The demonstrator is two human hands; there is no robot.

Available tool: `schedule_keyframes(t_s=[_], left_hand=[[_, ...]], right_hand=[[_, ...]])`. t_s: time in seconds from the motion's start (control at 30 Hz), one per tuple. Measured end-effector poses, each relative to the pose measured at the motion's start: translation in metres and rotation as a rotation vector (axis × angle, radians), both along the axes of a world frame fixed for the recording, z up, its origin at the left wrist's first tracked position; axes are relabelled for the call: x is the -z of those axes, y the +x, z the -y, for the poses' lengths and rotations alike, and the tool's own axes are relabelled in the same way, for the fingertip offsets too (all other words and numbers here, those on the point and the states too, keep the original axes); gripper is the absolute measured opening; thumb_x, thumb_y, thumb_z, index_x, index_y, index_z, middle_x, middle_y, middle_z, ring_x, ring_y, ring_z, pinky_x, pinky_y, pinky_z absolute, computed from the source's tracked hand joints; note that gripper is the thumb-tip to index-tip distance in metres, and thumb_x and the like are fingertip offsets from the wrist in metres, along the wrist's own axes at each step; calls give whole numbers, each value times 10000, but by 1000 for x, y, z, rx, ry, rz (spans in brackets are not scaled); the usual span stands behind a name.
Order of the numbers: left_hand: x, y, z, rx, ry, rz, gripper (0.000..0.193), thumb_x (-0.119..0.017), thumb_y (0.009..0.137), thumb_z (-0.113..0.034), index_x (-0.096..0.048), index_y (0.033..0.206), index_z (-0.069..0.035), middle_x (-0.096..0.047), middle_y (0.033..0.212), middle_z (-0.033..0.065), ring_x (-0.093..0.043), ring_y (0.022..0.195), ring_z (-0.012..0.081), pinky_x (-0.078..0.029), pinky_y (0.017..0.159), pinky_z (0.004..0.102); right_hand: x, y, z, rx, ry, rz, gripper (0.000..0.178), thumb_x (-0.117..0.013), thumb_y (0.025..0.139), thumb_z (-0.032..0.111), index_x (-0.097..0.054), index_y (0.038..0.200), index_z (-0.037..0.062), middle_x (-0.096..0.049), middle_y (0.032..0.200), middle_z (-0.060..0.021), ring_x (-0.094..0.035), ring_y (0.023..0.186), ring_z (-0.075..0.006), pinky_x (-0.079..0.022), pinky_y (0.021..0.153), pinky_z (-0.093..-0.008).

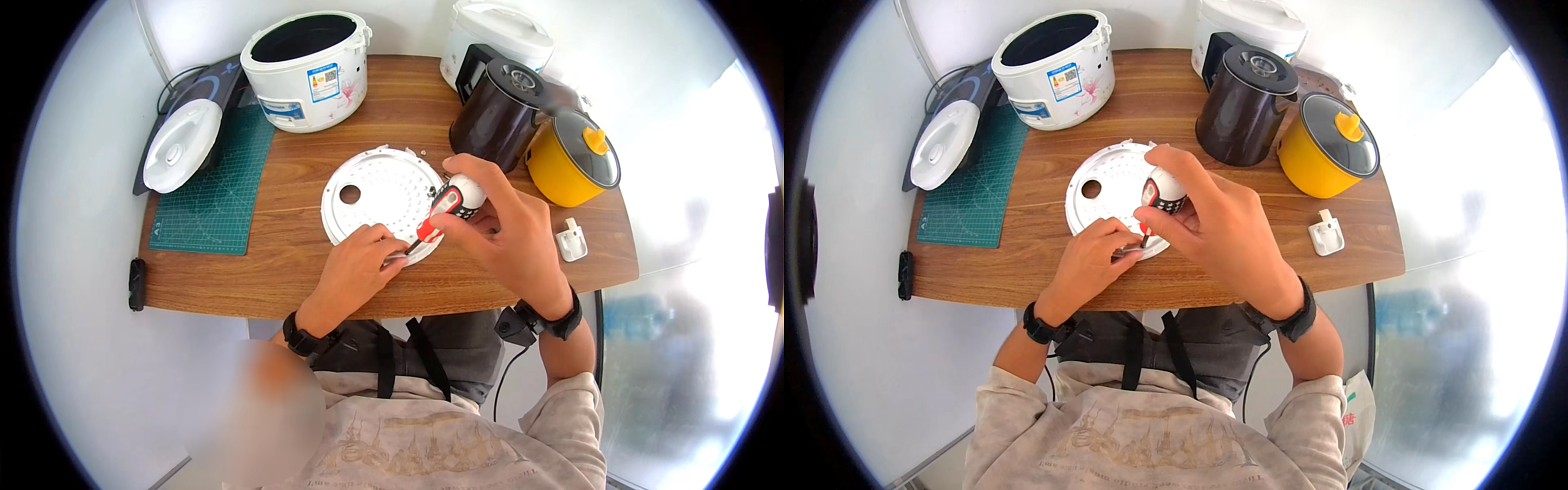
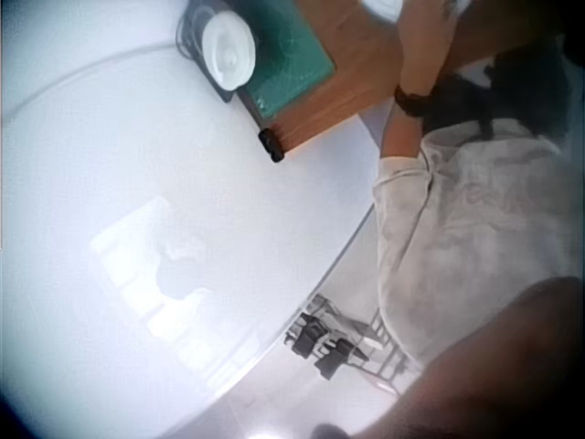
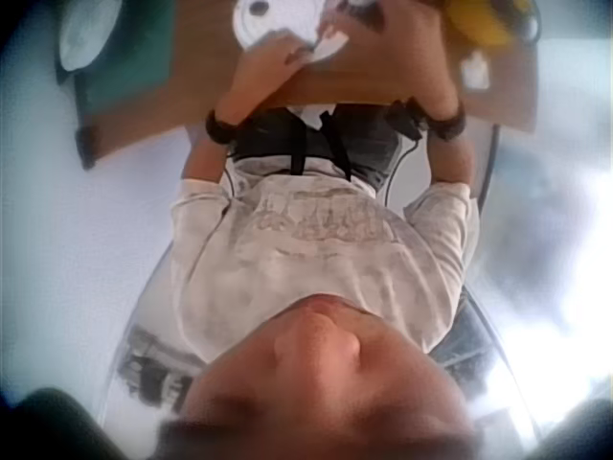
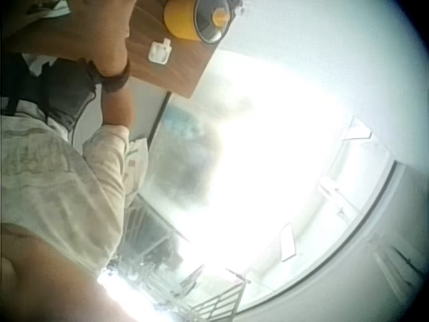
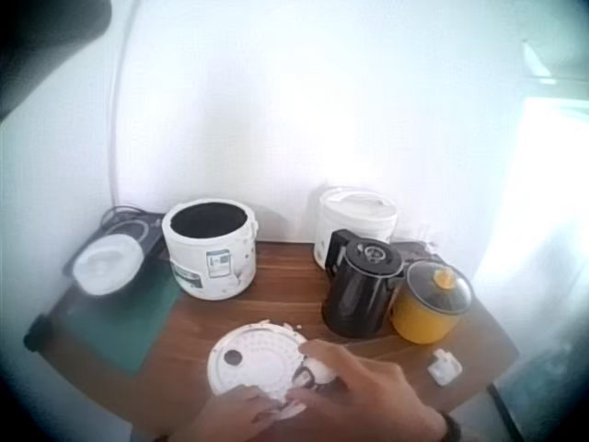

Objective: The person assembles a white plastic lid component by inserting a rubber gasket into a circular frame and then attaching a perforated plate. They use a screwdriver to tighten screws securing the plate to the frame.

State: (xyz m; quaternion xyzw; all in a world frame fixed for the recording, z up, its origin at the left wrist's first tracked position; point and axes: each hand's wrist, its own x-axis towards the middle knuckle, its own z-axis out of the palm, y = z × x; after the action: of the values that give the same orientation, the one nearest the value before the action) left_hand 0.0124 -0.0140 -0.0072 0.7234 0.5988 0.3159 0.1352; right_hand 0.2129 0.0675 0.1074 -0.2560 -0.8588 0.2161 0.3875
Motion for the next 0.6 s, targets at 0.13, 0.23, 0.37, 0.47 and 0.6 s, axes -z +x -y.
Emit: schedule_keyframes(t_s=[0.13,0.23,0.37,0.47,0.6], left_hand=[[0,1,-3,-5,-7,3,157,-746,873,-213,-736,986,-105,-657,947,24,-649,894,231,-533,756,366],[0,2,-4,-14,0,27,135,-744,867,-216,-728,955,-116,-646,905,31,-648,865,246,-530,735,376],[-1,3,-4,-22,1,53,125,-744,864,-210,-723,944,-117,-651,877,34,-657,838,252,-531,712,375],[0,3,-5,-25,21,43,120,-743,863,-204,-722,943,-116,-653,873,34,-659,834,253,-532,707,373],[-2,1,-5,-3,13,68,120,-743,860,-196,-722,947,-115,-656,881,34,-662,840,252,-534,711,371]], right_hand=[[0,-1,2,-7,-14,11,502,-848,834,220,-615,1257,81,-680,837,-84,-653,630,-150,-545,599,-259],[0,-1,1,-14,-21,2,501,-851,830,223,-617,1245,66,-688,900,-93,-654,639,-155,-549,605,-260],[0,-2,2,-31,-17,-2,489,-850,825,193,-617,1232,57,-693,1007,-111,-659,660,-171,-553,609,-260],[-2,-2,3,-86,31,-21,468,-840,823,164,-620,1222,59,-693,1035,-116,-676,684,-185,-556,614,-264],[-3,-2,3,-171,-94,-21,468,-830,820,155,-607,1221,64,-695,997,-120,-700,710,-194,-556,607,-273]])
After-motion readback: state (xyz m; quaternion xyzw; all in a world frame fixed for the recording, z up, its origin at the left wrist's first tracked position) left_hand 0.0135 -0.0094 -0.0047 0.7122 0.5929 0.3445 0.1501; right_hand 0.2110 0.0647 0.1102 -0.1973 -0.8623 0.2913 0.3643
